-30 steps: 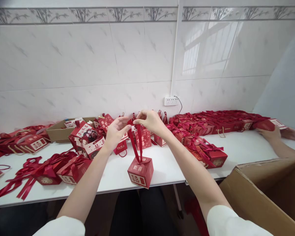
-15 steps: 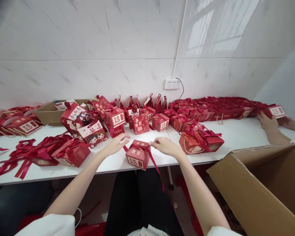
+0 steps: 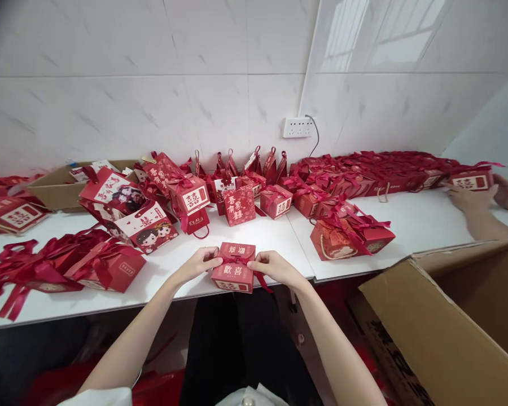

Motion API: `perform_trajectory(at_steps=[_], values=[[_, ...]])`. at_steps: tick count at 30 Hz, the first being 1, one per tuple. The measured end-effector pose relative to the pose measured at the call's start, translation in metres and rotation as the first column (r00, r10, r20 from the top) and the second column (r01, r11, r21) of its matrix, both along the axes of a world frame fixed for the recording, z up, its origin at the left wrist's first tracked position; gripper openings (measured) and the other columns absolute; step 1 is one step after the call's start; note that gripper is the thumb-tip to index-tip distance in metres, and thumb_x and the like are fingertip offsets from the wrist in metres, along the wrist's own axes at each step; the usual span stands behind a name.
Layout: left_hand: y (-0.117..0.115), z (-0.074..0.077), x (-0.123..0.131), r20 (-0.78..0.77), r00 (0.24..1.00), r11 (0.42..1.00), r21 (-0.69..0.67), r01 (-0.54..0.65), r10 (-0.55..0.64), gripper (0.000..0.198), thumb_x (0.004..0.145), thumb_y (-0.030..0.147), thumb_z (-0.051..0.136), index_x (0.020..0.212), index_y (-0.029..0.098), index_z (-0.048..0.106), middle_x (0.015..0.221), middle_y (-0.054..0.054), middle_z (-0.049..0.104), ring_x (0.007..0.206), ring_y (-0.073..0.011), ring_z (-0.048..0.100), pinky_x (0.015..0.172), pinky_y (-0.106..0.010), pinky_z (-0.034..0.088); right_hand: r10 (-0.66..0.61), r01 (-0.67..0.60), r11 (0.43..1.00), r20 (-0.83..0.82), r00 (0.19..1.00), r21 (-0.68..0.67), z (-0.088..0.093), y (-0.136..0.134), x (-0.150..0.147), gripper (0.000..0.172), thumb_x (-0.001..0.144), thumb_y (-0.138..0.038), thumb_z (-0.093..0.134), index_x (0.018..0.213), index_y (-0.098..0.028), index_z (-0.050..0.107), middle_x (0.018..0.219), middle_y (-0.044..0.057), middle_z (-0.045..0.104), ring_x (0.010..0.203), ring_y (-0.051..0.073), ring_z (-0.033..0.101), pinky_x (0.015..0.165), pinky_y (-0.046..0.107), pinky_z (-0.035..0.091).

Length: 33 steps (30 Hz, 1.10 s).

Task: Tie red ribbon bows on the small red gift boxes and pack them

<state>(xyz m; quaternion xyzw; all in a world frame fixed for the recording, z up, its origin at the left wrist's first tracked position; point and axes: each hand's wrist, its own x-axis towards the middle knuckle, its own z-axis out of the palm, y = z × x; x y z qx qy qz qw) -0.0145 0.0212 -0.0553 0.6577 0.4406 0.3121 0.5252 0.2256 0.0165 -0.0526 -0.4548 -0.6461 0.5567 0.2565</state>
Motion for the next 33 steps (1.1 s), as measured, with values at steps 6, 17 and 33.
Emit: perform_trajectory(at_steps=[6, 17, 33], values=[[-0.014, -0.008, 0.01, 0.179, 0.972, 0.987, -0.075, -0.143, 0.155, 0.049, 0.074, 0.058, 0.055, 0.056, 0.02, 0.03, 0.052, 0.006, 0.03, 0.046, -0.0068, 0.027, 0.045, -0.022, 0.022, 0.011, -0.041, 0.992, -0.234, 0.972, -0.12, 0.0, -0.001, 0.0, 0.046, 0.068, -0.059, 0.066, 0.059, -0.017, 0.049, 0.059, -0.002, 0.053, 0.055, 0.01, 0.044, 0.056, 0.025, 0.033], [-0.014, -0.032, 0.009, 0.308, 0.915, 0.965, -0.057, -0.256, 0.261, 0.05, 0.072, 0.052, 0.06, 0.049, 0.018, 0.032, 0.05, 0.005, 0.032, 0.047, -0.0075, 0.027, 0.047, -0.025, 0.021, 0.039, -0.067, 0.984, -0.171, 0.984, -0.163, -0.004, 0.007, 0.01, 0.042, 0.063, -0.054, 0.072, 0.063, -0.015, 0.057, 0.051, -0.006, 0.044, 0.046, 0.006, 0.03, 0.044, 0.022, 0.017], [-0.034, -0.019, 0.017, 0.237, 0.918, 0.946, -0.017, -0.324, 0.319, 0.042, 0.079, 0.045, 0.056, 0.053, 0.018, 0.036, 0.051, 0.005, 0.035, 0.049, -0.0079, 0.032, 0.049, -0.023, 0.025, 0.135, -0.135, 0.991, -0.019, 0.991, 0.005, 0.022, 0.006, 0.019, 0.039, 0.075, -0.051, 0.062, 0.059, -0.016, 0.057, 0.052, -0.005, 0.041, 0.05, 0.009, 0.034, 0.047, 0.024, 0.025]])
